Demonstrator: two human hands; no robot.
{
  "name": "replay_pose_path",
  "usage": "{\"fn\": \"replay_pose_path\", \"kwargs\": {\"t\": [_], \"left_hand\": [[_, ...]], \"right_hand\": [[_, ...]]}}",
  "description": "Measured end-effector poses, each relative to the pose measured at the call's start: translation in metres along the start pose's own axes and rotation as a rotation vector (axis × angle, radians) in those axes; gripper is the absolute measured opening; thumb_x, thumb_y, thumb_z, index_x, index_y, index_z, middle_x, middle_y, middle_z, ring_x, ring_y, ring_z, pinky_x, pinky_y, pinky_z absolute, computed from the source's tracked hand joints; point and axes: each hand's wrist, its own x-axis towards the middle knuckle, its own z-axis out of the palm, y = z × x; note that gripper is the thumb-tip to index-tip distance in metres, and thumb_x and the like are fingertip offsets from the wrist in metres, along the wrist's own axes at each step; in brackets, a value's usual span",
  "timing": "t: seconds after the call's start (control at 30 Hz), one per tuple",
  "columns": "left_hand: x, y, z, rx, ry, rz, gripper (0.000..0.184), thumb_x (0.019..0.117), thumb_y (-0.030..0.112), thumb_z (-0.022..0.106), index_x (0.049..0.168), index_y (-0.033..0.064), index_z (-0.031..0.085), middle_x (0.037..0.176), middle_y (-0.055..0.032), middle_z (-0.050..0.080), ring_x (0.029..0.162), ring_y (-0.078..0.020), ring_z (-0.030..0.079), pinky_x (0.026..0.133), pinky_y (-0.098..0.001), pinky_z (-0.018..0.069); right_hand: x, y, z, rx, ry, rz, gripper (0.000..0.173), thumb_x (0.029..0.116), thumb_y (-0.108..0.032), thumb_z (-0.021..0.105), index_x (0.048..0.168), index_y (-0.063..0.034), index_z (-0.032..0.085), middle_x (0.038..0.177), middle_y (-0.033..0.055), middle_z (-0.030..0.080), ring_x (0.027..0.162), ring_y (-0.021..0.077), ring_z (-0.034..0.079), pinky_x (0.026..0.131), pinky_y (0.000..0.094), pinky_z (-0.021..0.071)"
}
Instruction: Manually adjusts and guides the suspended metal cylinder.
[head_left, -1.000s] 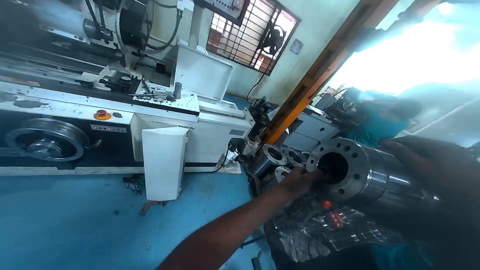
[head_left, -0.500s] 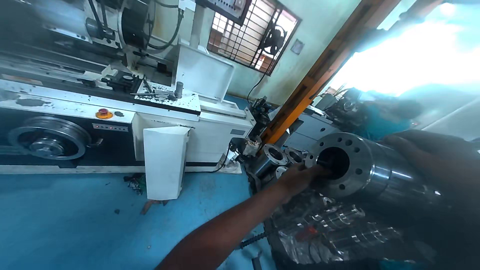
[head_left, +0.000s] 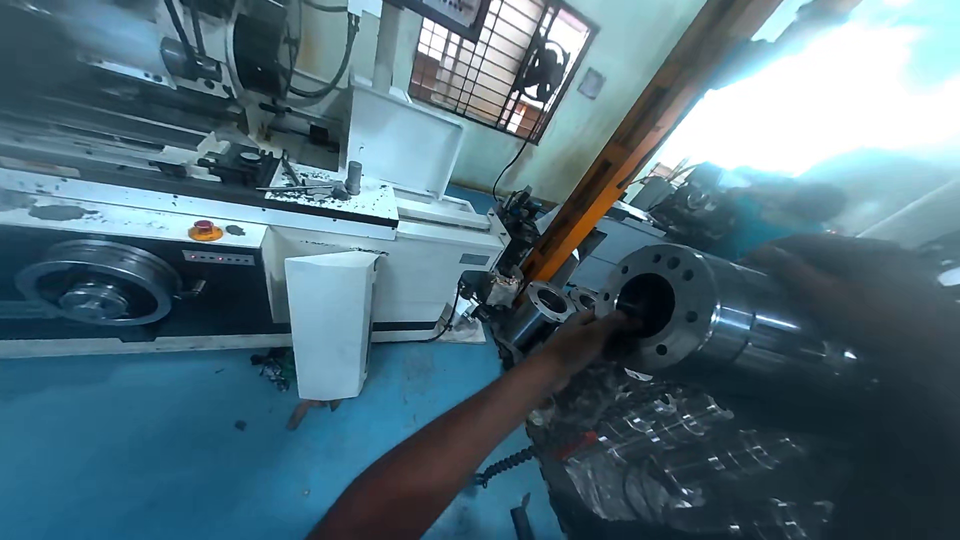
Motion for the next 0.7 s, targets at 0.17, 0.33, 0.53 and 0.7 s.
{"fn": "replay_pose_path", "kwargs": {"t": [0.17,0.33,0.53,0.7], "left_hand": [[-0.009,0.000,-0.002,0.027,0.055,-0.036,0.042,0.1088,0.042,0.040,0.123,0.0113,0.063,0.105,-0.0048,0.065,0.089,-0.0125,0.062,0.079,-0.0344,0.0525],[-0.006,0.004,-0.001,0.056,0.087,-0.080,0.044,0.1109,0.040,0.034,0.133,0.0097,0.058,0.112,-0.0079,0.064,0.099,-0.0157,0.061,0.086,-0.0380,0.0524],[0.004,-0.008,-0.012,-0.008,0.113,-0.042,0.039,0.1113,0.034,0.034,0.124,0.0079,0.060,0.096,-0.0076,0.065,0.081,-0.0163,0.064,0.071,-0.0344,0.0561],[0.001,-0.001,-0.017,-0.093,0.122,-0.054,0.038,0.1117,0.029,0.031,0.116,0.0046,0.060,0.087,-0.0101,0.066,0.073,-0.0187,0.066,0.066,-0.0343,0.0577]], "right_hand": [[-0.007,-0.034,-0.013,0.006,-0.023,0.075,0.032,0.1075,-0.029,0.053,0.110,-0.0046,0.073,0.098,0.0271,0.069,0.095,0.0504,0.065,0.080,0.0746,0.0434],[-0.003,-0.041,-0.012,0.011,-0.031,0.116,0.031,0.1065,-0.030,0.054,0.112,-0.0051,0.073,0.104,0.0256,0.070,0.102,0.0485,0.066,0.084,0.0739,0.0444],[0.000,-0.055,-0.017,0.008,-0.089,0.163,0.033,0.1067,-0.033,0.052,0.113,-0.0070,0.072,0.108,0.0215,0.071,0.108,0.0435,0.066,0.090,0.0685,0.0462],[0.002,-0.063,-0.019,0.020,-0.110,0.166,0.033,0.1068,-0.032,0.051,0.112,-0.0082,0.072,0.107,0.0189,0.072,0.106,0.0408,0.067,0.087,0.0658,0.0474]]}}
